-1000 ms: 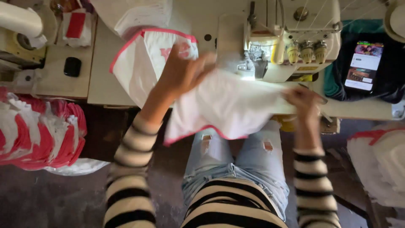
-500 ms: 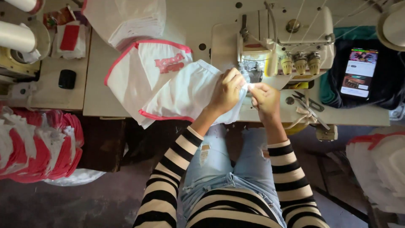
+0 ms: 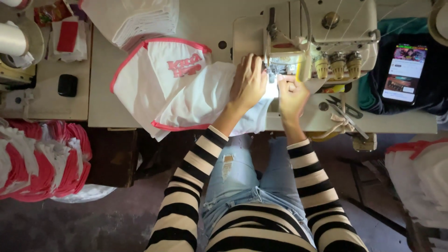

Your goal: Inspecting and folding small garments at a sewing workstation.

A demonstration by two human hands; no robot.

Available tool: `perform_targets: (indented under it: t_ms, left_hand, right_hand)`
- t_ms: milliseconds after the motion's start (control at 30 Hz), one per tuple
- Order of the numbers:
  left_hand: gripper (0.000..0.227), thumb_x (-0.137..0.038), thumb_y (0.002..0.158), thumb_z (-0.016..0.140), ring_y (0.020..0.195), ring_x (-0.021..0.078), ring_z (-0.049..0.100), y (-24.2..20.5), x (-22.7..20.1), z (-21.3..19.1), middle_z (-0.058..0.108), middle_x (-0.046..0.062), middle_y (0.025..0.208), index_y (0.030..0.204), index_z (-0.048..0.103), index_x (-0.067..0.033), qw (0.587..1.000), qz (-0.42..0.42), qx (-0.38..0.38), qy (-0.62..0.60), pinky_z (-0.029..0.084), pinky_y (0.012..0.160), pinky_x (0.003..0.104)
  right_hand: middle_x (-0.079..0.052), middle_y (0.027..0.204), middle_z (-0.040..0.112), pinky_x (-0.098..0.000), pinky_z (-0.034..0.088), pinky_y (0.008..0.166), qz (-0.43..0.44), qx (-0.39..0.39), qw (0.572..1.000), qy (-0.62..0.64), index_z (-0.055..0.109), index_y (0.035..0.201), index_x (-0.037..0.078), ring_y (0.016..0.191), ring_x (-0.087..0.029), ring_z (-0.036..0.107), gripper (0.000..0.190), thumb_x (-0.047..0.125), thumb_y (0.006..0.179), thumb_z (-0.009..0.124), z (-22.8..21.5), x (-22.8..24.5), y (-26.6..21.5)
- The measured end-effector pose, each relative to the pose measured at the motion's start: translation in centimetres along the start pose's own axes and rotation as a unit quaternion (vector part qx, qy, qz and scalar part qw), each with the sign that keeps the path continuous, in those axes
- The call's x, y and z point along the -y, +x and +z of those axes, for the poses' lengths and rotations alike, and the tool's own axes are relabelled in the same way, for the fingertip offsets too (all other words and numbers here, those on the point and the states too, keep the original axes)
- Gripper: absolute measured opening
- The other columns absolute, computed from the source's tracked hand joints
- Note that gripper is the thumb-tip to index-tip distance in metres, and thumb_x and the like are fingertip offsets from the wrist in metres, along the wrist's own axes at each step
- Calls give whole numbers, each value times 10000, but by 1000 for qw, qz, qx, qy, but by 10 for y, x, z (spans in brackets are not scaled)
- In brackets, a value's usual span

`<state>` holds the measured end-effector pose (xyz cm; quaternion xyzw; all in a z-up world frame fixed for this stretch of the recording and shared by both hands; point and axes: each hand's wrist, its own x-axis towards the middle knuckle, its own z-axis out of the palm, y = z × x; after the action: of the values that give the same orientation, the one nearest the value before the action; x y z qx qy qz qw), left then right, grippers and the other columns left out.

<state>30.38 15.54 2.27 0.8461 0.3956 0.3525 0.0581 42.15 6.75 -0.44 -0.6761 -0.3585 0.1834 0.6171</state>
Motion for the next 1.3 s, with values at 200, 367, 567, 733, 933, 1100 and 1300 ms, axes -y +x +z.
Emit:
perform_targets:
  t_ms: [200, 367, 567, 733, 933, 1100, 1300]
  left_hand:
    - [320, -276, 768, 773, 968, 354, 555, -36, -22, -47, 509, 106, 1014, 837, 512, -105, 998, 7, -59, 30, 493, 767, 456]
    - [238, -148, 796, 724, 962, 374, 542, -43, -5, -39, 500, 87, 971, 752, 503, -72, 999, -31, -24, -23, 506, 716, 460]
    - [269, -92, 719, 805, 900, 334, 562, -39, -21, -48, 518, 93, 950, 797, 549, -64, 998, 24, -37, 47, 489, 689, 431]
    - [145, -16, 835, 716, 939, 265, 571, -55, -35, -35, 528, 43, 993, 953, 692, -96, 996, 81, -28, -4, 447, 702, 369]
    - [267, -16, 866, 665, 990, 259, 585, -55, -24, -19, 583, 39, 1043, 1048, 764, -183, 995, 91, -31, -32, 405, 757, 371]
    - [249, -43, 871, 657, 931, 204, 603, -41, 4, 3, 600, -2, 999, 1010, 770, -217, 992, 117, -46, -24, 407, 744, 340]
    - [167, 76, 749, 582, 848, 309, 606, 52, 58, 4, 621, 126, 855, 849, 610, -55, 994, 36, 4, -104, 508, 751, 436]
  right_hand:
    - [-96, 821, 628, -334, 539, 727, -31, -24, 998, -56, 653, 904, 64, 775, -263, 641, 177, 133, 947, 810, -11, 10, -89]
    - [-116, 847, 688, -401, 526, 785, -14, 119, 992, -30, 699, 852, 28, 788, -267, 655, 182, 145, 982, 747, -9, -4, -98]
    - [-100, 885, 703, -378, 518, 833, -11, 140, 990, -17, 721, 834, 32, 798, -230, 641, 226, 127, 1031, 665, -36, 25, -120]
    - [-81, 913, 698, -364, 508, 863, 2, 140, 990, 1, 755, 879, 44, 847, -186, 630, 213, 116, 1048, 647, -43, 20, -121]
    - [-88, 929, 690, -361, 488, 882, 3, 143, 990, 16, 770, 914, 28, 867, -186, 610, 206, 108, 1050, 638, -41, 12, -109]
    - [-104, 965, 686, -365, 482, 908, 9, 145, 989, 31, 778, 955, 22, 913, -188, 612, 190, 107, 1050, 637, -41, 12, -99]
    - [-15, 908, 657, -232, 464, 753, 91, 126, 987, 50, 741, 950, 55, 829, -101, 558, 86, 140, 949, 758, -37, 30, -102]
